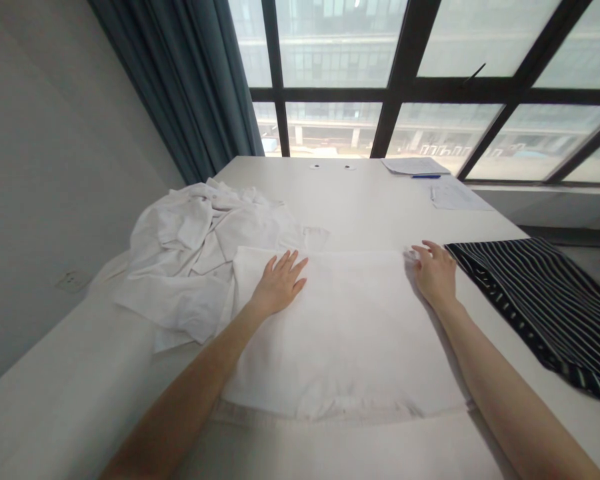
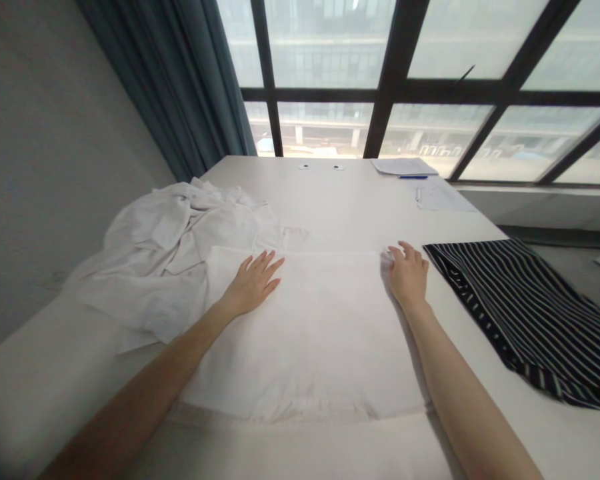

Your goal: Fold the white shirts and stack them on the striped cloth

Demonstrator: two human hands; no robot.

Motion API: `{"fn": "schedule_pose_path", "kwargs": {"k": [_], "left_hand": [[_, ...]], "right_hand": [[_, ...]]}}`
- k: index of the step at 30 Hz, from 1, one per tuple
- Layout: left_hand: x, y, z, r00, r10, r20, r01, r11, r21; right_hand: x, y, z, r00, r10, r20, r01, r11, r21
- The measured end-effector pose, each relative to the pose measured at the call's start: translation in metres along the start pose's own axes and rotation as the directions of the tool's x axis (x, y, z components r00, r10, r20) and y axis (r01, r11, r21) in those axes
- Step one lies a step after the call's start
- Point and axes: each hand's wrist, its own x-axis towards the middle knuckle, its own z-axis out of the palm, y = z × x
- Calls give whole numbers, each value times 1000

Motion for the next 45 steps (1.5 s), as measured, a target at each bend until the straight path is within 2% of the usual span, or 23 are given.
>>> {"fn": "schedule_pose_path", "kwargs": {"k": [1,3,6,12,17,26,37,40,45], "left_hand": [[0,0,0,1000,0,-2,0,1000,3],[0,1,-1,1000,1,-1,-1,1000,8],[-1,1,-1,1000,3,7,-3,1000,11],[-2,-1,-1,1000,7,-2,-7,1000,-8],[-8,-14,-1,1000,-3,21,3,1000,-12],[-28,-44,0,997,-81,0,81,997,16],[-35,-54,1,981,-191,-21,191,981,11],[-36,-54,2,962,-271,-30,271,963,-7],[-38,-54,1,950,-305,-71,302,952,-52]], "right_hand": [[-1,-6,1,995,-79,53,79,997,3],[-2,-18,4,953,-240,183,235,971,46],[-6,-27,11,894,-332,302,319,943,92],[-9,-23,14,901,-237,364,247,969,17],[-9,-14,11,906,-175,384,199,980,-24],[-18,33,1,929,-69,364,117,987,-112],[-24,31,-2,942,8,335,36,991,-126],[-26,31,-2,958,15,285,6,997,-72],[-24,38,-8,982,84,169,-115,976,185]]}}
